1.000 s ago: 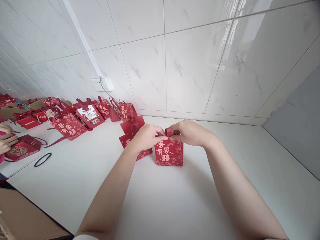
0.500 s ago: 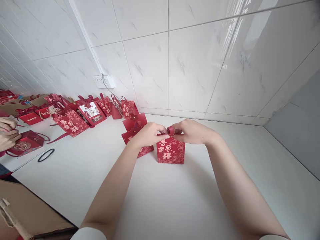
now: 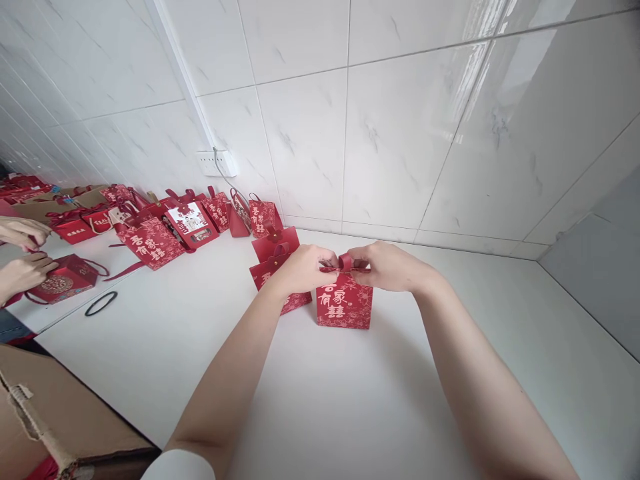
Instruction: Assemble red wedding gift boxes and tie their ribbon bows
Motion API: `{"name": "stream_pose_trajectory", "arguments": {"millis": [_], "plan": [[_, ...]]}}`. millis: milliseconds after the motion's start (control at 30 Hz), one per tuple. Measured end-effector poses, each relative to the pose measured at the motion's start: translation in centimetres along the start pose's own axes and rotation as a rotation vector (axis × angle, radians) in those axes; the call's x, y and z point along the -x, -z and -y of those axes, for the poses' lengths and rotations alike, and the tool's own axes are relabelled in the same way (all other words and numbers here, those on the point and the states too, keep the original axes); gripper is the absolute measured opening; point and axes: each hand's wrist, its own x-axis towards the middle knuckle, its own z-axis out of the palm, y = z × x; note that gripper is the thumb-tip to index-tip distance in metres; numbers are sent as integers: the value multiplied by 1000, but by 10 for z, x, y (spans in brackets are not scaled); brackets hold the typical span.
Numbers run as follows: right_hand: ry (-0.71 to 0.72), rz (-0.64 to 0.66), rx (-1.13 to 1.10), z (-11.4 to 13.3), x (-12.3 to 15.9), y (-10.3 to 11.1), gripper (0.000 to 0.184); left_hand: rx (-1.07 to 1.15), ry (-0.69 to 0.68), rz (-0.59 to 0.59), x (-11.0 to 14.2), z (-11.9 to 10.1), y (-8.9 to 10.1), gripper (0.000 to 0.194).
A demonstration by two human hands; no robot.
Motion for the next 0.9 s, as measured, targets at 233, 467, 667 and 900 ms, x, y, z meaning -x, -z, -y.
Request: {"name": "stream_pose_trajectory", "arguments": {"millis": [233, 467, 667, 900], "plan": [[-138, 38, -142, -8, 13, 15, 24, 143, -5, 17, 0, -1, -3, 29], [243, -96, -290, 6, 10, 13, 36, 107, 4, -24, -5, 4, -9, 24], [67, -205, -172, 7, -1, 1, 13, 111, 35, 13, -6, 9, -10, 33], [-59, -202, -78, 15, 0, 1, 10, 106, 31, 39, -4, 3, -9, 35]]}}
